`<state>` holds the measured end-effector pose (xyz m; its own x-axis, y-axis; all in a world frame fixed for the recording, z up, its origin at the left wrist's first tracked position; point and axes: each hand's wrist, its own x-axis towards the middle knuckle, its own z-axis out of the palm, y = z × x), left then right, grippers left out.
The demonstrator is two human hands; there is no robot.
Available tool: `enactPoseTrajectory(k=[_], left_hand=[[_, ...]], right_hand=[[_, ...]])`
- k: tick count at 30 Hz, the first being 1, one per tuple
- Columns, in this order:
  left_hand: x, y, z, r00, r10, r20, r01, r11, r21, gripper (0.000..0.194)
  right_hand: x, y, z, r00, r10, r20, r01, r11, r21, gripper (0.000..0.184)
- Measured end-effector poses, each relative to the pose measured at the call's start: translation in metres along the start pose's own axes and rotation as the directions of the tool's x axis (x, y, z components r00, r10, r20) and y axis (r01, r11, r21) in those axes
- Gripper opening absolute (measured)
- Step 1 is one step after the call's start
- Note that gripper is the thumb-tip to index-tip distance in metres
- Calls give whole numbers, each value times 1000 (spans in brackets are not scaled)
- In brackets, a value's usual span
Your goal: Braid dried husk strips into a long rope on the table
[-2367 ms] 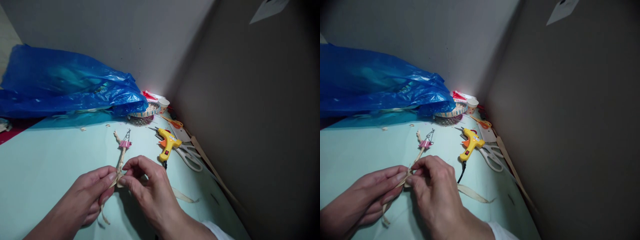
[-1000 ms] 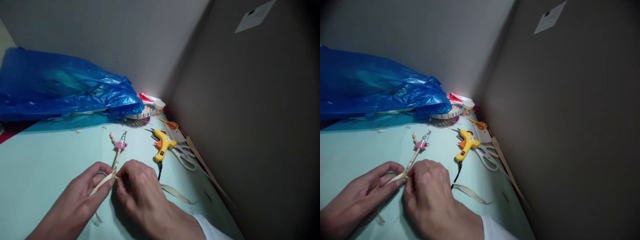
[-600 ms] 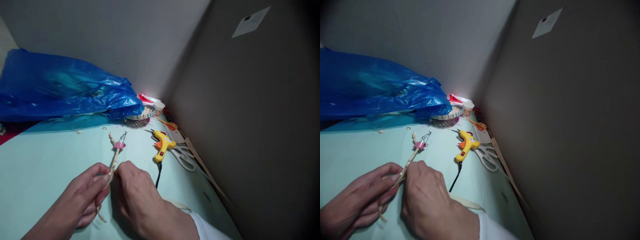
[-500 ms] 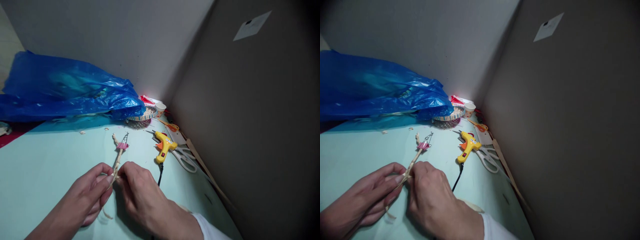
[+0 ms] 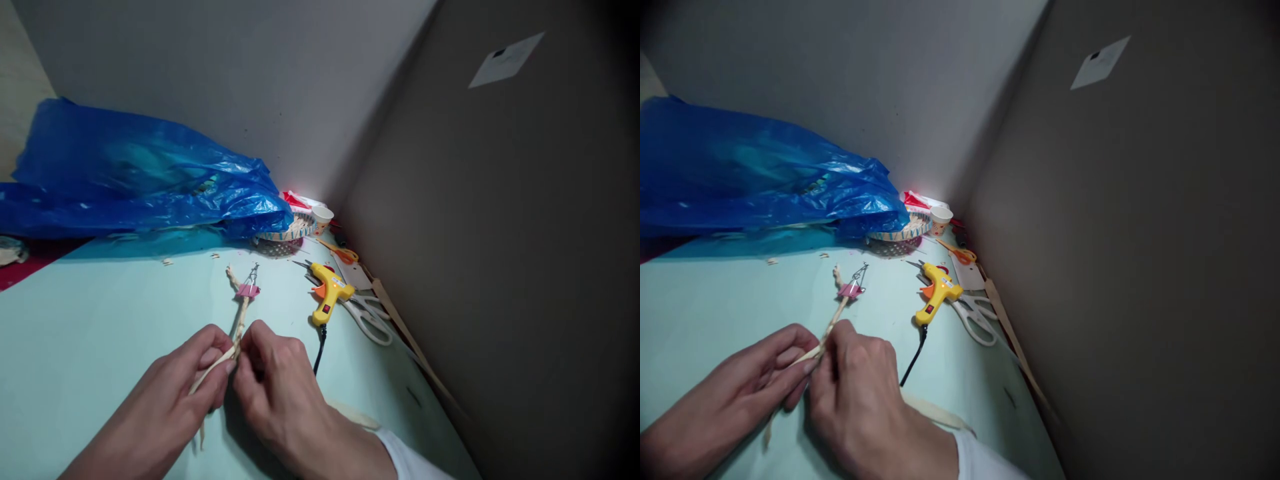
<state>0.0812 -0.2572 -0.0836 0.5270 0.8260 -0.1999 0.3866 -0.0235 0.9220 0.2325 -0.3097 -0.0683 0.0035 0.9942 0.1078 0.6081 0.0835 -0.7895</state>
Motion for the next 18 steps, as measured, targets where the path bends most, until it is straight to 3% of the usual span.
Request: enactPoseTrajectory(k=[4, 8, 14, 18], left_hand=[[0, 0, 4, 1000, -8, -30, 5, 996, -84, 38], [0, -3, 4, 1000, 2, 17, -1, 995, -101, 36], [-3, -13, 0, 990, 127, -63, -117, 983, 141, 33], [-6, -19, 1, 979, 181, -92, -149, 950, 275, 27]], right_hand=[[1, -5, -2, 995, 84, 54, -95, 969, 229, 16], [3, -1, -2, 990, 72, 121, -103, 957, 273, 6], [9, 10, -3, 978, 43, 204, -136, 872, 471, 5], [13, 9, -5, 956, 86, 279, -223, 833, 506, 12]])
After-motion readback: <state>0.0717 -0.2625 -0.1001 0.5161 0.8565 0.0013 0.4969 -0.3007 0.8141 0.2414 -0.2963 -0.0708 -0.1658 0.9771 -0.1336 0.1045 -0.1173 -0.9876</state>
